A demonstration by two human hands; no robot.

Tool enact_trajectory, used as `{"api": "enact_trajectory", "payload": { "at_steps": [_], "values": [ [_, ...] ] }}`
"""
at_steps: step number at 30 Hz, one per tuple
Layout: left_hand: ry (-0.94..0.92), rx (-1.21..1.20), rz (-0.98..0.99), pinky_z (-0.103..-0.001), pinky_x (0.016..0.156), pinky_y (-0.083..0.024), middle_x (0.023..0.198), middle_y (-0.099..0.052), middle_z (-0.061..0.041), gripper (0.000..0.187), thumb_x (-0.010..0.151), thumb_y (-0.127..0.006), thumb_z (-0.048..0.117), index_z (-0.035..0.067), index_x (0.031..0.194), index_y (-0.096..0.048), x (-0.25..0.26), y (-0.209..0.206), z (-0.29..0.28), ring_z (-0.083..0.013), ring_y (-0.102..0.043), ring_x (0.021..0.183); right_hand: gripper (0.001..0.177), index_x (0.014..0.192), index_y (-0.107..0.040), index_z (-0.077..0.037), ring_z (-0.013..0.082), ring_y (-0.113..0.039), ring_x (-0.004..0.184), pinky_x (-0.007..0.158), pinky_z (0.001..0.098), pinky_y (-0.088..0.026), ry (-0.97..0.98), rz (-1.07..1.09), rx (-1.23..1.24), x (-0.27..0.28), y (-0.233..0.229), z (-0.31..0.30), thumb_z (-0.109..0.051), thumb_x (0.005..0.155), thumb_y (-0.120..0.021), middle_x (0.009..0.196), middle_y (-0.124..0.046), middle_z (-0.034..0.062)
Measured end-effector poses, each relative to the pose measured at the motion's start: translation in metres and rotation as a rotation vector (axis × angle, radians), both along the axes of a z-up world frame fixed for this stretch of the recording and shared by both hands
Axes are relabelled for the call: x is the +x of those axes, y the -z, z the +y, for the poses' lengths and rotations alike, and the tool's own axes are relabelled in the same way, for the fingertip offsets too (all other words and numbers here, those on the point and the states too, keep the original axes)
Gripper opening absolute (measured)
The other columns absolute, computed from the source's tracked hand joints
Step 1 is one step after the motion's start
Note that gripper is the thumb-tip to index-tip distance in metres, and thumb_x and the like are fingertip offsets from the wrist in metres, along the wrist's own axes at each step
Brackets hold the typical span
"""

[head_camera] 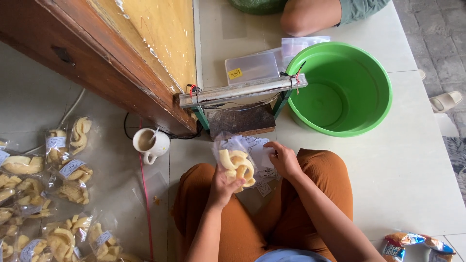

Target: Packaging individual pastries into plastic bags with labels and sealing them using a manual heat sealer.

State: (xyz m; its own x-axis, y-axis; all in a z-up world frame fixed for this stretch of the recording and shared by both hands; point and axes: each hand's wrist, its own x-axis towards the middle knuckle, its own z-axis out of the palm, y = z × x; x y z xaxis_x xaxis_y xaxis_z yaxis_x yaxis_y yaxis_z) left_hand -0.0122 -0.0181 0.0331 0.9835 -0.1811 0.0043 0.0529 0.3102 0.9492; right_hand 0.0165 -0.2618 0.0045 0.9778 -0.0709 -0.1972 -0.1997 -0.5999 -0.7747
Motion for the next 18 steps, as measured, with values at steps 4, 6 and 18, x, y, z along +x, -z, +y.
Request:
{"api": "enact_trajectory", "payload": {
  "at_steps": [4, 6, 18],
  "values": [
    [-0.017, 0.192, -0.189, -0.054, 0.092, -0.061, 0.121, -0.068, -0.023, 0.083, 0.072, -0.09, 0.005, 0.001, 0.144, -0.049, -0.017, -0.013, -0.007, -0.0347, -0.069, 0.107, 0.047, 0.133, -0.062, -0.025, 0.0402, -0.074, 0.095, 0.084, 0.0543, -0.058, 0.028, 0.016, -0.023, -0.005, -0.007, -0.003, -0.011, 0.088, -0.064, 0.111, -0.077, 0.0148],
    [-0.145, 0.593, -0.59, -0.041, 0.089, -0.058, 0.121, -0.063, -0.015, 0.069, 0.082, -0.086, 0.028, 0.004, 0.135, -0.049, -0.027, -0.011, -0.005, -0.0314, -0.066, 0.105, 0.024, 0.106, -0.074, -0.019, 0.014, -0.074, 0.083, 0.073, 0.0282, -0.056, 0.085, -0.079, -0.007, -0.006, -0.007, -0.004, -0.01, 0.085, -0.066, 0.097, -0.081, -0.0023],
    [-0.227, 0.511, -0.446, -0.051, 0.088, -0.061, 0.117, -0.065, -0.019, 0.073, 0.067, -0.088, -0.002, 0.0, 0.134, -0.058, -0.01, -0.009, -0.01, -0.0409, -0.069, 0.107, 0.043, 0.135, -0.067, -0.01, 0.0463, -0.07, 0.1, 0.085, 0.0565, -0.057, 0.217, -0.168, 0.193, -0.019, -0.045, 0.002, 0.0, 0.093, -0.059, 0.107, -0.072, 0.0303]
  ]
}}
